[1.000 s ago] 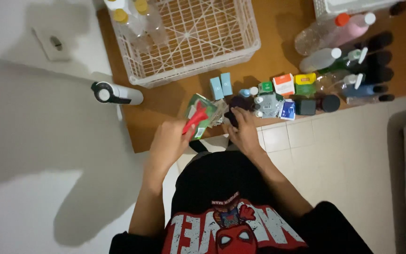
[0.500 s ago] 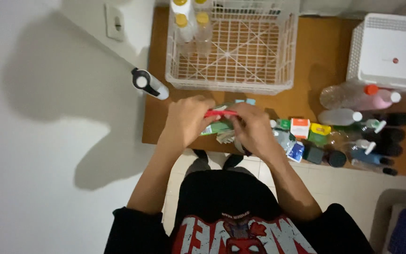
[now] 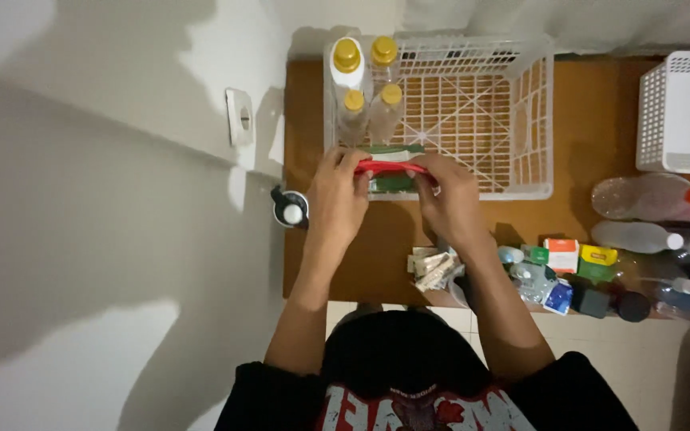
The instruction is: Cleaning and wiping down various household and personal care containers.
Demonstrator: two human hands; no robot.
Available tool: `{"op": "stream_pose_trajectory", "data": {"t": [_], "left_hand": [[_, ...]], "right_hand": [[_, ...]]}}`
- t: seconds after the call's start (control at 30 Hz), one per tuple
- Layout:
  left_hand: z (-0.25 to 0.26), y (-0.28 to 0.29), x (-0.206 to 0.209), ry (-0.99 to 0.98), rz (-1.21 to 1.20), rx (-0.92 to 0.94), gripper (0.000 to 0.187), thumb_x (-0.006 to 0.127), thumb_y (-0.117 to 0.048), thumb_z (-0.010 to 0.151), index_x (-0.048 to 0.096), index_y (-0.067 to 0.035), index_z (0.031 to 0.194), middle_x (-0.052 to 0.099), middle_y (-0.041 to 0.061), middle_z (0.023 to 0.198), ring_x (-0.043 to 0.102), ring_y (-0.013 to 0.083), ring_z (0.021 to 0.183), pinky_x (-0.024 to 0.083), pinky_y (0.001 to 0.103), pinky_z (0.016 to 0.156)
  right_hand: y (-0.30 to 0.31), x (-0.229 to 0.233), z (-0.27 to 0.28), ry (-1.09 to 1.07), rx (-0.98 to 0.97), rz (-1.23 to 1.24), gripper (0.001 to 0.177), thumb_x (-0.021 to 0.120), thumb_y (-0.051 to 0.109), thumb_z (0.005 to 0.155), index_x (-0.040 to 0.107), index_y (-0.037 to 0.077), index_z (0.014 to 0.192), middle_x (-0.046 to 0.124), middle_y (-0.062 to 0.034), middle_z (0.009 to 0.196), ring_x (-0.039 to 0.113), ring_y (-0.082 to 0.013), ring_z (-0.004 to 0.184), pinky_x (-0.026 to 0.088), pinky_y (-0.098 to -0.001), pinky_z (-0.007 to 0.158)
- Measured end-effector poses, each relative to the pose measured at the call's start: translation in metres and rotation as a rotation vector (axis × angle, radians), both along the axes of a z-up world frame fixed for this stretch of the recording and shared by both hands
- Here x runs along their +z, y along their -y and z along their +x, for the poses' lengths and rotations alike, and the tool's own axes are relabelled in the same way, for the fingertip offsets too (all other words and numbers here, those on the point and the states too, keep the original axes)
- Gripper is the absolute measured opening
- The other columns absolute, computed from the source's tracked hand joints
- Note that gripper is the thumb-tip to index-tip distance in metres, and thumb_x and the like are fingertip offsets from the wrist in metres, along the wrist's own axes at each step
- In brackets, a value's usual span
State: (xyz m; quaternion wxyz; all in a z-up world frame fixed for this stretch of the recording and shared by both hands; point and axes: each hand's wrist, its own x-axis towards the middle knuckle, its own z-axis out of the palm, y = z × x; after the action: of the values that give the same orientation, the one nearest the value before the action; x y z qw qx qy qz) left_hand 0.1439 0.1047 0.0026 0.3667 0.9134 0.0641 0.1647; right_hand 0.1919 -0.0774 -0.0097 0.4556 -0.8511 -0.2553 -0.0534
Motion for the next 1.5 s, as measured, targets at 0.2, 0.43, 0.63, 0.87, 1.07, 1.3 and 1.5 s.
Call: {"op": "stream_pose_trajectory", "data": {"t": [0.2, 0.43, 0.63, 0.87, 1.07, 1.3, 1.5], "left_hand": [[0.032, -0.011, -0.054, -0.19, -0.054, 0.078, 0.022, 0.066, 0.004, 0.088, 0.068, -0.004, 0.108, 0.064, 0.019, 0.113, 0.066, 0.0408, 0.1, 0.054, 0.049, 0.085], [0.053, -0.011, -0.082, -0.174, -0.077, 0.133, 0.025, 0.064, 0.01, 0.085, 0.071, -0.001, 0.106, 0.063, 0.022, 0.113, 0.066, 0.0425, 0.101, 0.054, 0.048, 0.086], [0.054, -0.013, -0.103, -0.204, -0.052, 0.139, 0.022, 0.066, 0.009, 0.084, 0.071, 0.002, 0.105, 0.061, 0.022, 0.111, 0.066, 0.043, 0.101, 0.053, 0.048, 0.087], [0.05, -0.013, -0.112, -0.169, -0.089, 0.182, 0.021, 0.063, 0.009, 0.091, 0.069, 0.002, 0.109, 0.059, 0.024, 0.116, 0.065, 0.0412, 0.103, 0.053, 0.048, 0.089], [0.048, -0.011, -0.123, -0.195, -0.151, 0.197, 0.023, 0.061, 0.009, 0.093, 0.065, 0.003, 0.115, 0.055, 0.024, 0.119, 0.063, 0.0391, 0.108, 0.053, 0.047, 0.089], [0.038, -0.008, -0.118, -0.129, -0.14, 0.173, 0.047, 0.059, 0.011, 0.091, 0.06, -0.003, 0.135, 0.054, 0.025, 0.129, 0.059, 0.0436, 0.12, 0.05, 0.047, 0.104], [0.024, -0.007, -0.155, -0.118, -0.075, 0.137, 0.065, 0.068, 0.007, 0.089, 0.05, -0.002, 0.15, 0.033, 0.035, 0.153, 0.033, 0.0499, 0.144, 0.029, 0.06, 0.115]], "right_hand": [[-0.018, -0.059, 0.03, -0.125, -0.034, -0.032, 0.022, 0.07, -0.005, 0.09, 0.071, 0.0, 0.111, 0.072, -0.0199, 0.101, 0.071, -0.0342, 0.087, 0.056, -0.0397, 0.076], [-0.029, -0.1, 0.048, -0.179, -0.049, -0.002, 0.025, 0.064, -0.008, 0.089, 0.07, 0.0, 0.111, 0.073, -0.0194, 0.104, 0.072, -0.033, 0.089, 0.057, -0.0377, 0.076], [-0.035, -0.116, 0.049, -0.22, -0.044, 0.028, 0.021, 0.065, -0.008, 0.091, 0.07, 0.0, 0.11, 0.073, -0.0184, 0.1, 0.072, -0.0309, 0.086, 0.056, -0.0373, 0.075], [-0.043, -0.126, 0.049, -0.34, -0.057, -0.038, 0.019, 0.068, -0.002, 0.094, 0.07, 0.001, 0.112, 0.073, -0.0169, 0.097, 0.073, -0.0279, 0.077, 0.057, -0.0358, 0.068], [-0.04, -0.133, 0.047, -0.226, -0.03, 0.043, 0.025, 0.069, -0.003, 0.093, 0.066, -0.001, 0.118, 0.071, -0.0193, 0.109, 0.073, -0.0299, 0.089, 0.059, -0.0362, 0.073], [-0.03, -0.132, 0.032, -0.279, -0.089, 0.016, 0.051, 0.071, -0.005, 0.089, 0.051, 0.002, 0.136, 0.063, -0.0209, 0.123, 0.071, -0.0294, 0.088, 0.06, -0.0367, 0.072], [-0.019, -0.126, 0.011, -0.232, -0.175, -0.021, 0.056, 0.07, -0.003, 0.09, 0.05, 0.003, 0.141, 0.06, -0.022, 0.126, 0.067, -0.0326, 0.085, 0.056, -0.0425, 0.074]]}}
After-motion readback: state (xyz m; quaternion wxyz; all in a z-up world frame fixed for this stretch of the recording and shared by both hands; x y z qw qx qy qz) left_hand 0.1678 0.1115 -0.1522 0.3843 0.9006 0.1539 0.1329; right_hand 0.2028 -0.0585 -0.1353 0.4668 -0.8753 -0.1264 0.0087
